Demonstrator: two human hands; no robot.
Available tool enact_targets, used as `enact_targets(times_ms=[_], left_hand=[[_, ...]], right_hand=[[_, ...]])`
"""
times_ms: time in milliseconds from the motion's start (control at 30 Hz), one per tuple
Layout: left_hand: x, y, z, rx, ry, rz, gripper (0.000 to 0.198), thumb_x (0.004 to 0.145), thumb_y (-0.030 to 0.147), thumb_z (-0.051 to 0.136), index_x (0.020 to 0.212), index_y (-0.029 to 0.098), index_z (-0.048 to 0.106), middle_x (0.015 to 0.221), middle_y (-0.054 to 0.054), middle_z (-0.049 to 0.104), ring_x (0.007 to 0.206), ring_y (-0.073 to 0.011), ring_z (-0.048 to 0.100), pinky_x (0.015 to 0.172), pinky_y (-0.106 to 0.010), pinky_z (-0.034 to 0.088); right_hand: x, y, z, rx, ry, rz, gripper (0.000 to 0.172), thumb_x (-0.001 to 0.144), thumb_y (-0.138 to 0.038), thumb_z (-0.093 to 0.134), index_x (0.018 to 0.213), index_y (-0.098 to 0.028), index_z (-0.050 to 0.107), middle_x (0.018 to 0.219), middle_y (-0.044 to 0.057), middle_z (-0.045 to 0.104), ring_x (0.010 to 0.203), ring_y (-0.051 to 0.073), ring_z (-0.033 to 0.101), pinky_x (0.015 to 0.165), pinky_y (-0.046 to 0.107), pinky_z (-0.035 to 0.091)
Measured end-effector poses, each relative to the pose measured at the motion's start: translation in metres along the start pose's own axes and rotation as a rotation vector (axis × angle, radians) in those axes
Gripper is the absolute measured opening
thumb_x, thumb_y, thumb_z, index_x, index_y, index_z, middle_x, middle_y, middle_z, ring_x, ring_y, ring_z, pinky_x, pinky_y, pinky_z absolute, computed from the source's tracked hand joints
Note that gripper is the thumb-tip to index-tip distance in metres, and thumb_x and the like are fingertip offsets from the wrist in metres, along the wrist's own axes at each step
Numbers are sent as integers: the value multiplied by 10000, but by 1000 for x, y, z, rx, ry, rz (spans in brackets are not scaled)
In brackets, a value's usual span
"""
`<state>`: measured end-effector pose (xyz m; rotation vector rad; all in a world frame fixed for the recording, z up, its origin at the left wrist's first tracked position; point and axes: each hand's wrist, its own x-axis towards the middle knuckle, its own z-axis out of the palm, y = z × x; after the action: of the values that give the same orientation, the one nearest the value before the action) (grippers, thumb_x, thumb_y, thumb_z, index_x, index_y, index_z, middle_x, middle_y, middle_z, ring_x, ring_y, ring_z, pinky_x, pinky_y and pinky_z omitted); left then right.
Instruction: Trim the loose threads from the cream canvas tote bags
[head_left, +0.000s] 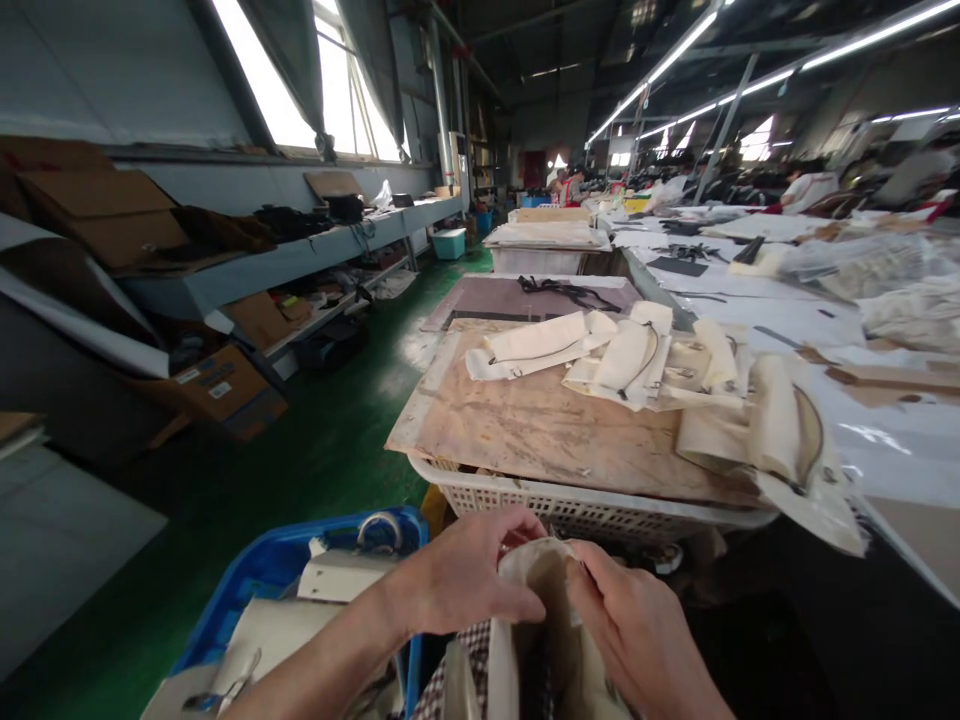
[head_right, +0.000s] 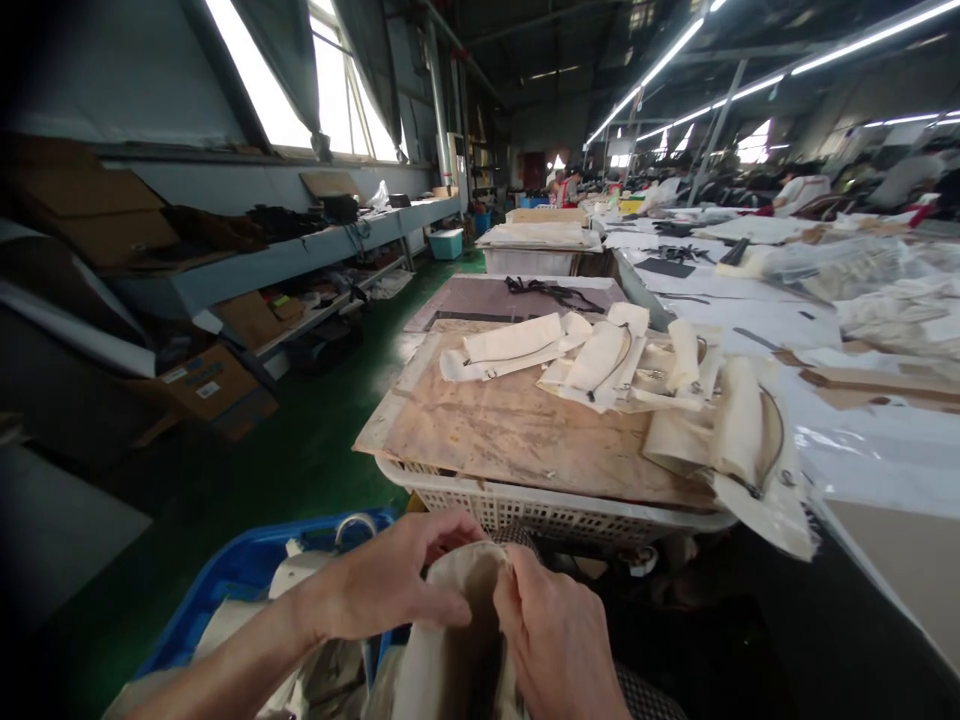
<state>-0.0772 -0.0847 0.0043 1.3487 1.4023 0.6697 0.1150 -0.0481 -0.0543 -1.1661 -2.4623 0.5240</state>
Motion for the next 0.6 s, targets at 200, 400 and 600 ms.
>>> enact_targets(times_ms=[200,400,600], left_hand=[[-11,-16,15,18,183,6,171,830,214,521,909,153,660,758,20,622,659,-117,497,579,-205,358],[-13,-14,15,82,211,7,151,831,224,529,866,158,660,660,40,537,608,-106,431,525,-202,297],[-19,-7,17,175,266,-2,155,840,195,511,822,171,662,604,55,499,571,-101,419,520,-206,291]], right_hand=[[5,7,-8,116,-64,-80,199,964,-298,397,1048,-249,571,616,-47,696,509,169,684,468,236,432],[10,-2,-14,192,55,-119,91,930,-243,438,941,-253,528,866,3,676,659,139,675,608,224,530],[12,-5,-15,114,115,-219,142,947,-199,440,878,-236,559,808,-3,658,628,121,669,613,193,533]])
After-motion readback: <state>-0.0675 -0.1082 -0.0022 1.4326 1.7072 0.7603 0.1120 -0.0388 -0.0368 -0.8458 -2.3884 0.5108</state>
